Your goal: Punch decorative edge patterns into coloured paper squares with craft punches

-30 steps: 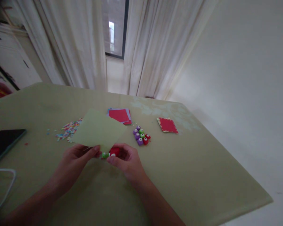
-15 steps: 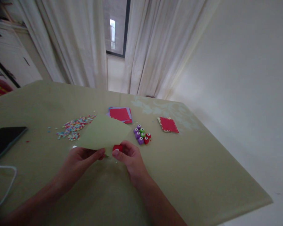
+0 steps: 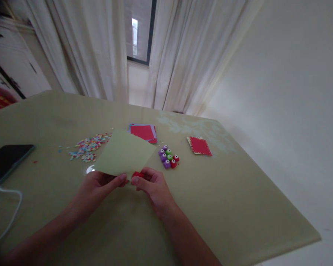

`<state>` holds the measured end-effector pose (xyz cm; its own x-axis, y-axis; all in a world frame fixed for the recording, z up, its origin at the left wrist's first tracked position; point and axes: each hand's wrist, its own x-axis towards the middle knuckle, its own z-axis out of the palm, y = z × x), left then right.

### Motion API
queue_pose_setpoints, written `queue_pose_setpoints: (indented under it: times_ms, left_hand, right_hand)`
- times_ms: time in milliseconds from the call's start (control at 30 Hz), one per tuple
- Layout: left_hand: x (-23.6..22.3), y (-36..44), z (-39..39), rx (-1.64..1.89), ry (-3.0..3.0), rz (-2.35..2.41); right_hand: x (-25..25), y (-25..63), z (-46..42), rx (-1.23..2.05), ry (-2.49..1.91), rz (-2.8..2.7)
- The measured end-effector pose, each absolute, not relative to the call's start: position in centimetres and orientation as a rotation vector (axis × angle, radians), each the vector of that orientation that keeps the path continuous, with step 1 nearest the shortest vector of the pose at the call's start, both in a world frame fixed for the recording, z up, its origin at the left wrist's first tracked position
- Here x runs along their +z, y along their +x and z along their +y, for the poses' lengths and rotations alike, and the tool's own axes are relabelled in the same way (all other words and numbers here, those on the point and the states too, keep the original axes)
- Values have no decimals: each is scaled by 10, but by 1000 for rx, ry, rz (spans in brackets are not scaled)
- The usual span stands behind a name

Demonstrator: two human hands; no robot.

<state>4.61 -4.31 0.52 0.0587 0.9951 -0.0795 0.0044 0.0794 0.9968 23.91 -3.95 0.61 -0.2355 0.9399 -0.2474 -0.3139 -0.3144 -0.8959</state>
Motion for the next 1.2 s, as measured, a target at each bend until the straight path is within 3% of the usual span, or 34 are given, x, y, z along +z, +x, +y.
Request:
queue_pose_setpoints:
  times_ms: [1200]
  left_hand:
    - [3,51,-46,1223,1179,1138]
  right_hand:
    - [1,235,-41,1733,-1014,-909]
